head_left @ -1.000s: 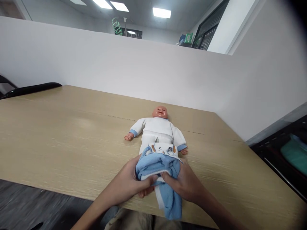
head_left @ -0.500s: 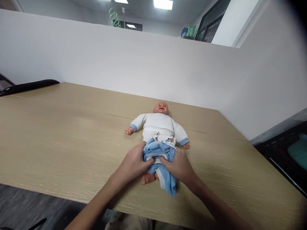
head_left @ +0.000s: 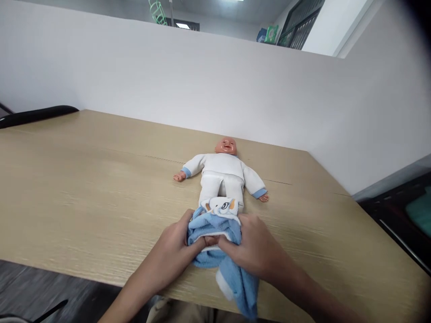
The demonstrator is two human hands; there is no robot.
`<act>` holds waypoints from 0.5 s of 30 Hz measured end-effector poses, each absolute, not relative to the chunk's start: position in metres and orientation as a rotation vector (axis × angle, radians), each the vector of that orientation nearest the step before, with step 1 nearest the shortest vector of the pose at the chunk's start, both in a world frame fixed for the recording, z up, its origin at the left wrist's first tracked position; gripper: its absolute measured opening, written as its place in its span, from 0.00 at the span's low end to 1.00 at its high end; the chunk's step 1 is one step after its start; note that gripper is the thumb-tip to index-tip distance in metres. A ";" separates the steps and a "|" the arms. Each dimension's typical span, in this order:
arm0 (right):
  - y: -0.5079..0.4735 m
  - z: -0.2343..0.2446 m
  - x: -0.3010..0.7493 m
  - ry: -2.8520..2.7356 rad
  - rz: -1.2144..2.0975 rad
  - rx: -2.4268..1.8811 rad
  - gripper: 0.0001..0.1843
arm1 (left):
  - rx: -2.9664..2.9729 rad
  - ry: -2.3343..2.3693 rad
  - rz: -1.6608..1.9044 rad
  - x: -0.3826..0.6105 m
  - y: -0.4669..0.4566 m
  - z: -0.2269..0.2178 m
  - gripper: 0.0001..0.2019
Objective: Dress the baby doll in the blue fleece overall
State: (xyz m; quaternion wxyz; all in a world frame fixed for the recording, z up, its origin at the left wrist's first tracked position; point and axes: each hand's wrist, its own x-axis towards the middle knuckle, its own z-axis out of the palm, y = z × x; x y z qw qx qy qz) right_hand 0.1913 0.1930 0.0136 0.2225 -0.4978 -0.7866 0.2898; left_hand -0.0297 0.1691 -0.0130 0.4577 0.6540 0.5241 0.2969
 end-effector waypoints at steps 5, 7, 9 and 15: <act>0.197 -0.007 0.189 -2.211 0.828 -1.364 0.04 | 1.712 1.447 0.559 -0.033 0.168 -0.034 0.17; 0.198 -0.014 0.188 -2.235 0.784 -1.357 0.08 | 1.772 1.492 0.526 -0.032 0.170 -0.043 0.18; 0.196 -0.019 0.188 -2.252 0.724 -1.400 0.16 | 1.809 1.490 0.552 -0.031 0.171 -0.051 0.18; 0.189 -0.021 0.188 -2.308 0.775 -1.347 0.22 | 1.812 1.457 0.817 -0.020 0.167 -0.075 0.20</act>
